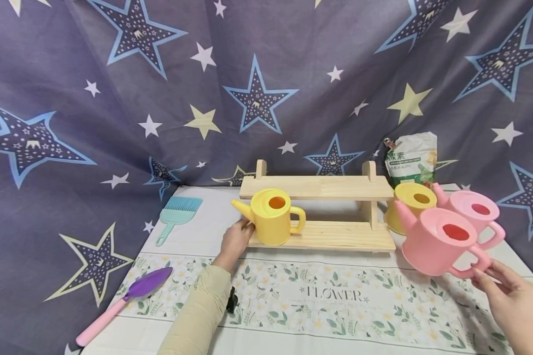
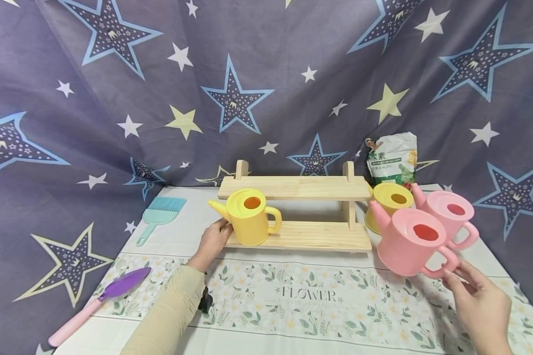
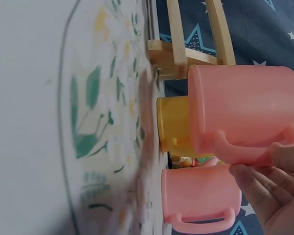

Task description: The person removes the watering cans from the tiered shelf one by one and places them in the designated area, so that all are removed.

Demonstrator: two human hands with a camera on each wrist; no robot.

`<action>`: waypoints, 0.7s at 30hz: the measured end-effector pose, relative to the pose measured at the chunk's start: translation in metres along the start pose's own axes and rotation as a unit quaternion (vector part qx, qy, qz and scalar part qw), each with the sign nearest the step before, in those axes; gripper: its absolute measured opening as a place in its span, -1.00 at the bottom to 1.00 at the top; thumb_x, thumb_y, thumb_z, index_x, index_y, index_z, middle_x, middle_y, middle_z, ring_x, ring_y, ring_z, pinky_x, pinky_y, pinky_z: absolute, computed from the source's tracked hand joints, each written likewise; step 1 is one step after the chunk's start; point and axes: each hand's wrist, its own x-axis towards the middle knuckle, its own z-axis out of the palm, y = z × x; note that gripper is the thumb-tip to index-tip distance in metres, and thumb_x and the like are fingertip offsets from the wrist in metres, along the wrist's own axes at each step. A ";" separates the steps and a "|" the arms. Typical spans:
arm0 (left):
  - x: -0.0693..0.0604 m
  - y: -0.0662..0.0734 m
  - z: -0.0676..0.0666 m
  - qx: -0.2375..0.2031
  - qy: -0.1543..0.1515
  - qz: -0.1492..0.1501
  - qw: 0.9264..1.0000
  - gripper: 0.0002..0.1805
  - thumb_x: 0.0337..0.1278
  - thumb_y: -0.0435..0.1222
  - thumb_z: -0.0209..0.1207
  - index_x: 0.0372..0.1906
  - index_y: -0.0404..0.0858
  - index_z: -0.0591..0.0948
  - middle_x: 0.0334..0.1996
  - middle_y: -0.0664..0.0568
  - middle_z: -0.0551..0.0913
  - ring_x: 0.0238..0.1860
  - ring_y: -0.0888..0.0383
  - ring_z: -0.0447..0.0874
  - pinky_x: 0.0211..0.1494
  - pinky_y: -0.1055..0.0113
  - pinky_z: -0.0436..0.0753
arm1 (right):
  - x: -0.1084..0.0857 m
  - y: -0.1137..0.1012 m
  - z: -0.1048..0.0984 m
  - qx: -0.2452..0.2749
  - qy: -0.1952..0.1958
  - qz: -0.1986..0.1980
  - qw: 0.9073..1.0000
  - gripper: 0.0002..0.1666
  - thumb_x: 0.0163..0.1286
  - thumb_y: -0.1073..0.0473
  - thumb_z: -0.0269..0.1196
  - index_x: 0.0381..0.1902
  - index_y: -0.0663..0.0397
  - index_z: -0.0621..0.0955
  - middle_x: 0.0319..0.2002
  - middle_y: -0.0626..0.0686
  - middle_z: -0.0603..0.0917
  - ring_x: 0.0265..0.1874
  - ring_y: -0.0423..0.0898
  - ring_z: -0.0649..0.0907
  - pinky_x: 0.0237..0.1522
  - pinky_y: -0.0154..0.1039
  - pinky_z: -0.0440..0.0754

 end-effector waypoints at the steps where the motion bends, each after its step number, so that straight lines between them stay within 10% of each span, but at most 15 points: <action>1: 0.000 0.000 0.000 0.000 0.000 0.000 1.000 -0.53 0.42 -0.03 0.01 0.33 -0.05 0.49 0.23 -0.15 0.54 0.21 -0.20 0.50 0.20 -0.14 0.46 | -0.001 0.001 0.000 -0.008 -0.003 0.001 1.000 -0.55 0.38 0.33 0.23 0.17 0.49 0.51 -0.17 -0.04 0.73 -0.57 -0.78 0.43 -0.56 -0.72 0.44; 5: 0.000 0.000 0.000 0.000 0.001 -0.003 1.000 -0.53 0.42 -0.02 0.02 0.33 -0.04 0.49 0.23 -0.14 0.54 0.21 -0.19 0.50 0.20 -0.13 0.46 | -0.001 0.005 0.002 -0.028 -0.007 0.004 1.000 -0.53 0.39 0.30 0.24 0.18 0.48 0.50 -0.09 0.44 0.63 -0.59 -0.79 0.40 -0.58 -0.72 0.43; 21: 0.001 0.000 0.000 0.005 -0.001 0.002 1.000 -0.53 0.42 -0.03 0.01 0.33 -0.05 0.49 0.22 -0.15 0.54 0.20 -0.20 0.51 0.20 -0.13 0.47 | -0.004 0.013 0.008 -0.069 -0.059 0.012 0.996 -0.56 0.37 0.38 0.22 0.13 0.58 0.48 -0.06 0.54 0.57 -0.67 -0.80 0.32 -0.70 -0.60 0.46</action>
